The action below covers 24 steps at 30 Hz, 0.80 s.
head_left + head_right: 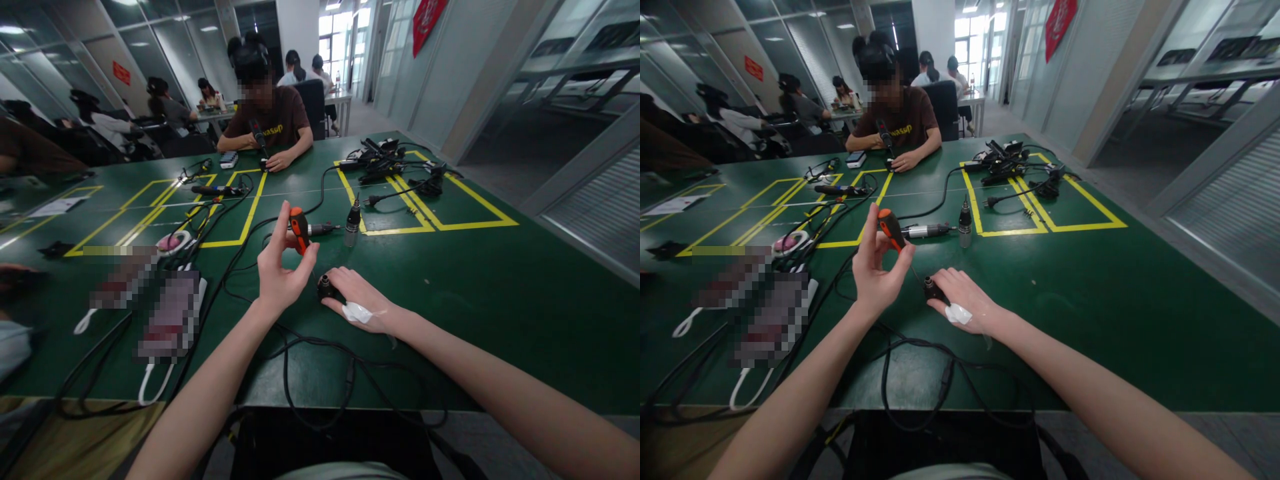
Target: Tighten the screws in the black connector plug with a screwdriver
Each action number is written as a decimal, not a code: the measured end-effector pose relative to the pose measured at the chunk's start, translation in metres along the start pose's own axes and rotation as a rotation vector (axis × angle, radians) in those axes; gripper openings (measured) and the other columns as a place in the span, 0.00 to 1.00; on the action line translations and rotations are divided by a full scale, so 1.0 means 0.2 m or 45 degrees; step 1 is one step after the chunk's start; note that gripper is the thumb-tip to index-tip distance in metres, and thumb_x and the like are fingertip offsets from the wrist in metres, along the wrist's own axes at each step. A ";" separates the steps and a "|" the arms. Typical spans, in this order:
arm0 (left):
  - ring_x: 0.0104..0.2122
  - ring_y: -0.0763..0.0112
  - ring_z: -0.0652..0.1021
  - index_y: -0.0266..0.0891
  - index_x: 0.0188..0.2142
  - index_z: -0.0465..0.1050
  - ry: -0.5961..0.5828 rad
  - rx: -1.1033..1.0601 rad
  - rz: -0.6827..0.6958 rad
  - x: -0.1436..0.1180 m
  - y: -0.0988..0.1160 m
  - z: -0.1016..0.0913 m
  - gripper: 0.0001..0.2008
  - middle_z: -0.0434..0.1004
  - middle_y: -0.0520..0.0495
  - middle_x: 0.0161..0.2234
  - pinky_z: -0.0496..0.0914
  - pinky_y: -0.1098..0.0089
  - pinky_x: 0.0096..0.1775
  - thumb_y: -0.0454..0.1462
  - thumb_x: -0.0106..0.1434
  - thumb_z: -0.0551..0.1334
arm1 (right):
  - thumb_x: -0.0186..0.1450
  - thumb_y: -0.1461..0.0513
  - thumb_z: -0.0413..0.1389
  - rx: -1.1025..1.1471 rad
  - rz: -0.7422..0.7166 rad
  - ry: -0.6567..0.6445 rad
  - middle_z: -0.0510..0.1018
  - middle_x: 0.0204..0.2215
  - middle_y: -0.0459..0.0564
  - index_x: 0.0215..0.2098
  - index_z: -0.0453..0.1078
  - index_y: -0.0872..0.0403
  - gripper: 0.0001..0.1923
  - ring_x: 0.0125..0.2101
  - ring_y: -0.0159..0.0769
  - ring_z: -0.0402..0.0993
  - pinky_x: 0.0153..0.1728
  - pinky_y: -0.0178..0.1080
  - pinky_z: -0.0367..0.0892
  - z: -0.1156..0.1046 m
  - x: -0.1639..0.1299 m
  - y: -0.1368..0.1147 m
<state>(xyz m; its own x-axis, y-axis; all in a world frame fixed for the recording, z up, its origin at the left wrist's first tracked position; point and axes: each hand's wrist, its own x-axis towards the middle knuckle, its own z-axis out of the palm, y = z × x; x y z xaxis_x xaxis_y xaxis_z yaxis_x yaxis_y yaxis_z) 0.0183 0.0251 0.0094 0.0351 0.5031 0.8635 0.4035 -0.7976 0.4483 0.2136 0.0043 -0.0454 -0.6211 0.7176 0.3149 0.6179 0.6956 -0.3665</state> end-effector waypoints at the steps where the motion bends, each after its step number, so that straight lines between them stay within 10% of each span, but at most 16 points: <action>1: 0.32 0.73 0.81 0.45 0.75 0.56 -0.004 0.000 -0.010 0.00 0.00 0.00 0.38 0.86 0.50 0.38 0.80 0.72 0.41 0.37 0.70 0.67 | 0.75 0.58 0.58 0.002 -0.001 -0.001 0.79 0.45 0.58 0.50 0.70 0.54 0.09 0.44 0.50 0.74 0.44 0.50 0.70 0.00 0.00 0.00; 8: 0.33 0.71 0.84 0.43 0.77 0.50 -0.104 -0.109 -0.057 -0.01 0.03 -0.01 0.37 0.89 0.45 0.43 0.81 0.68 0.44 0.33 0.73 0.60 | 0.75 0.58 0.57 0.011 0.001 0.004 0.79 0.45 0.58 0.50 0.70 0.53 0.09 0.43 0.49 0.74 0.44 0.50 0.71 0.00 0.00 0.00; 24: 0.28 0.73 0.71 0.36 0.61 0.73 -0.121 -0.028 -0.068 -0.01 0.03 -0.01 0.19 0.76 0.48 0.34 0.72 0.71 0.34 0.39 0.73 0.59 | 0.75 0.58 0.59 0.000 0.013 -0.003 0.79 0.44 0.57 0.50 0.70 0.53 0.09 0.44 0.50 0.74 0.44 0.49 0.70 -0.01 0.00 -0.01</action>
<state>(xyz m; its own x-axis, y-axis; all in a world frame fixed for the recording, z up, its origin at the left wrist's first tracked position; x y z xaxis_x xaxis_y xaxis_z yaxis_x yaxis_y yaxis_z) 0.0187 0.0180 0.0110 0.1006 0.5736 0.8129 0.3873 -0.7752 0.4991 0.2137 0.0036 -0.0438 -0.6160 0.7246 0.3090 0.6243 0.6883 -0.3695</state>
